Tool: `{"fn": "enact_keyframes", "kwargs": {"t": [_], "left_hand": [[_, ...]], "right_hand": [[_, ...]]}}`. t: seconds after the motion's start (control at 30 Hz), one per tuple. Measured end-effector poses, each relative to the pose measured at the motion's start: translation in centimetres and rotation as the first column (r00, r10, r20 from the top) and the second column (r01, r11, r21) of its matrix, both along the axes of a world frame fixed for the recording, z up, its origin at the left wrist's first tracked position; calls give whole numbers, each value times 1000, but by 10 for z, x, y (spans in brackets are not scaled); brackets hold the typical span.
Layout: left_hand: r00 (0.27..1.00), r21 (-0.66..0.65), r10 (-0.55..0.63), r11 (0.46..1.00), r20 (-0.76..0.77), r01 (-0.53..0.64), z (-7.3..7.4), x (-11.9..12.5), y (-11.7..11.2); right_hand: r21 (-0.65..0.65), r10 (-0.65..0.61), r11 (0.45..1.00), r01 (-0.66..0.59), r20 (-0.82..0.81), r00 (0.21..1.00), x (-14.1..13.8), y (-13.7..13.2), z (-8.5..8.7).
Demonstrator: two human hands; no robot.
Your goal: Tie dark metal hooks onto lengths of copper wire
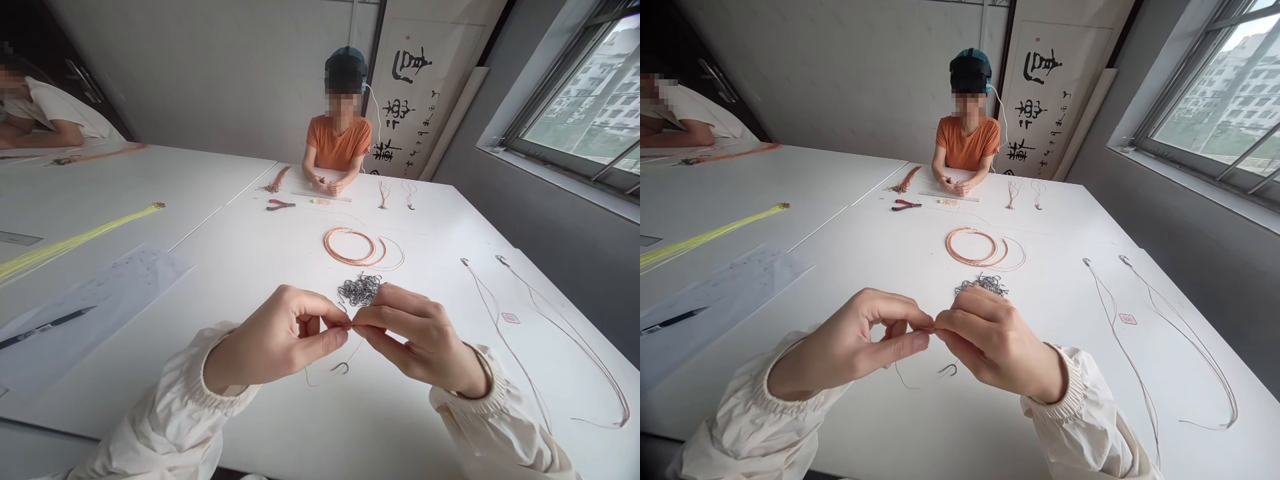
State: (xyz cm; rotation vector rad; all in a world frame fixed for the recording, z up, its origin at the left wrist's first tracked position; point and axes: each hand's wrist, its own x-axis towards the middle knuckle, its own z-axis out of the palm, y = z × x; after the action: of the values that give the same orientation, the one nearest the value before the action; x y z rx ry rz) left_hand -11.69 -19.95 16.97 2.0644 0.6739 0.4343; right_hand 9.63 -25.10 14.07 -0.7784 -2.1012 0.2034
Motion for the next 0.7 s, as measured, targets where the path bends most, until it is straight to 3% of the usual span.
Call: {"fn": "enact_keyframes", "kwargs": {"t": [0.27,0.7], "left_hand": [[997,81,-45,996,56,40,2,0,2],[990,112,59,991,128,-73,1,0,-1]], "right_hand": [[-1,10,1000,-10,7,1000,1,1,0],[-14,-1,1000,-1,-151,989,-3,3,-5]]}}
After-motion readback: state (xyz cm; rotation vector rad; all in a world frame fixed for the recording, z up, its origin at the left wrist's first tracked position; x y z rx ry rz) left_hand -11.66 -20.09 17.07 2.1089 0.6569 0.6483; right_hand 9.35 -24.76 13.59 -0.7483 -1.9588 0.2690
